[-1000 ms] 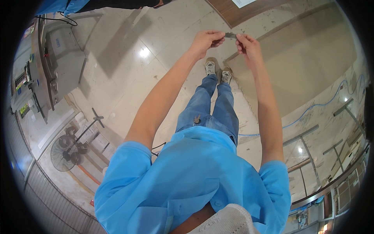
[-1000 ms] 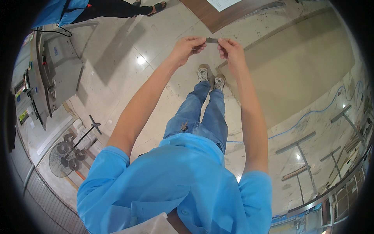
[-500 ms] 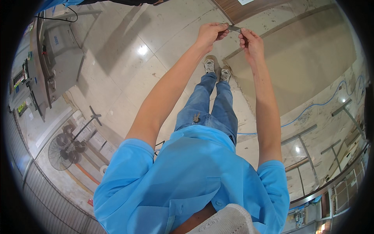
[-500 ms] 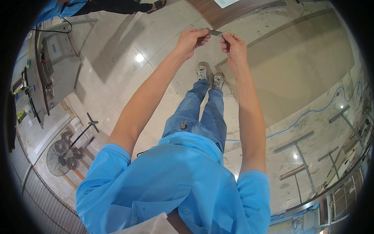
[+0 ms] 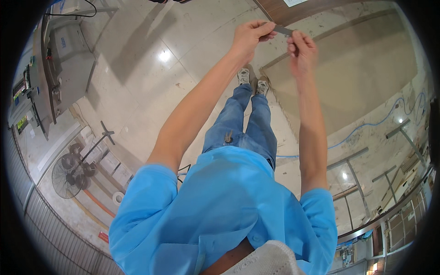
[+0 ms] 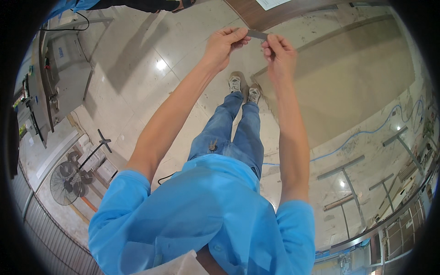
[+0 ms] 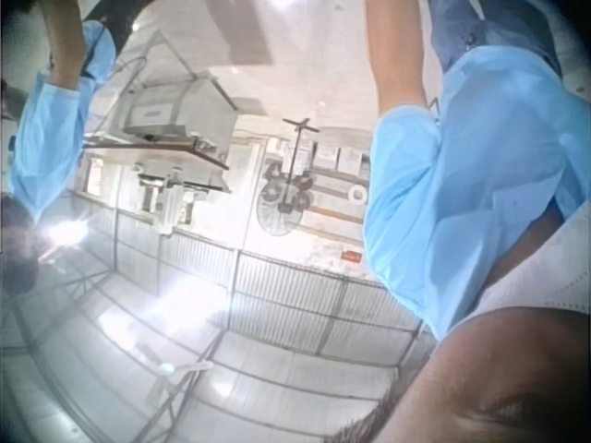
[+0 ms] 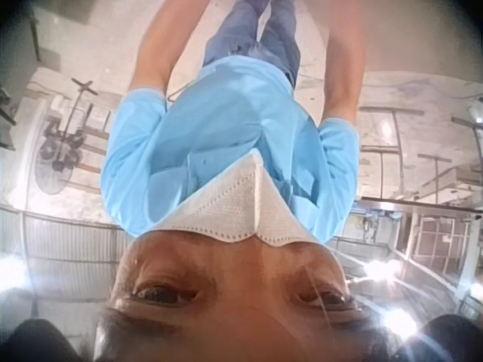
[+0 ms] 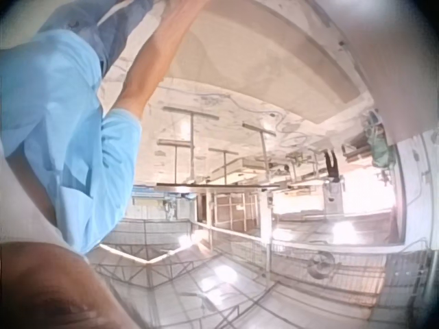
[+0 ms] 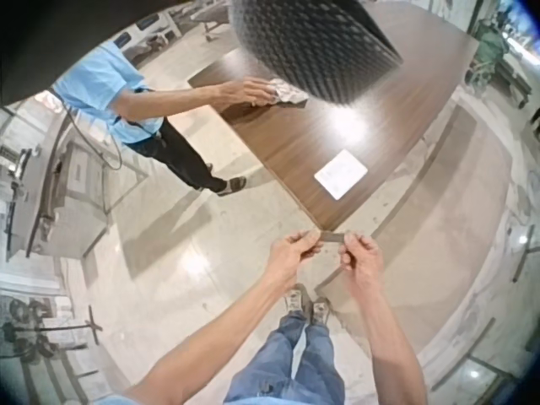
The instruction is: The person uses a small metal scraper to trim the edges of a large wooden board. They repeatedly scrape along the perimeter, occasionally pausing to wipe the surface with a cloth. A coworker is visible nearby, also working on the board.
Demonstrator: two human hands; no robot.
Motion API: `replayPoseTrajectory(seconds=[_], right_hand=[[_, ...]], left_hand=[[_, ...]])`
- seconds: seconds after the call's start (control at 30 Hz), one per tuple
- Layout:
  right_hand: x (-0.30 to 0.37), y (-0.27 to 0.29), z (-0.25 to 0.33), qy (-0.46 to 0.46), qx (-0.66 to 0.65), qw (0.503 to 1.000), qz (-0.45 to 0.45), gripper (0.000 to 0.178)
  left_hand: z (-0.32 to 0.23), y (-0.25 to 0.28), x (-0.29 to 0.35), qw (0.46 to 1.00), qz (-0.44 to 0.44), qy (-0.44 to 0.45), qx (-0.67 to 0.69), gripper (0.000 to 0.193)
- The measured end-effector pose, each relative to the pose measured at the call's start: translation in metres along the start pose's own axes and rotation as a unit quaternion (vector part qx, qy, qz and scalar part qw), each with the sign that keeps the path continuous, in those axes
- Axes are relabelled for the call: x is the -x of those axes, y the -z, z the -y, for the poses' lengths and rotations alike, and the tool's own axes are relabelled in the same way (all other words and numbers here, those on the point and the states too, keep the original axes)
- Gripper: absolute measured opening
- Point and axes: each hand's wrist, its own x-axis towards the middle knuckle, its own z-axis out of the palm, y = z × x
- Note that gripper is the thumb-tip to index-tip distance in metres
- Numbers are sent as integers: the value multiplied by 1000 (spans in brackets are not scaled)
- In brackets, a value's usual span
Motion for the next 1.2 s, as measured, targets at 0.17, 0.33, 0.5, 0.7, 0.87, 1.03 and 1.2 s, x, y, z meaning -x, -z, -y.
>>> replayPoseTrajectory(seconds=[0.17,0.33,0.5,0.7,0.87,1.03,1.2], right_hand=[[1,-6,8,-27,55,998,-14,11],[-12,7,-22,-138,21,988,-67,11],[-19,15,-36,-114,-12,992,-54,12],[-16,11,-36,-111,-5,992,-61,12],[-15,10,-40,-102,-25,992,-68,12],[-4,-2,-30,-72,-51,993,-74,10],[9,-9,-8,8,-11,999,-41,11]], left_hand=[[-5,2,6,999,-1,2,-34,24],[19,8,-5,994,-49,84,-47,22],[25,10,-22,995,-45,68,-56,18],[21,10,-20,994,-47,70,-66,18],[19,10,-18,995,-51,73,-48,18],[6,4,-8,997,-45,44,-35,20],[-3,7,1,999,33,-36,-15,23]])
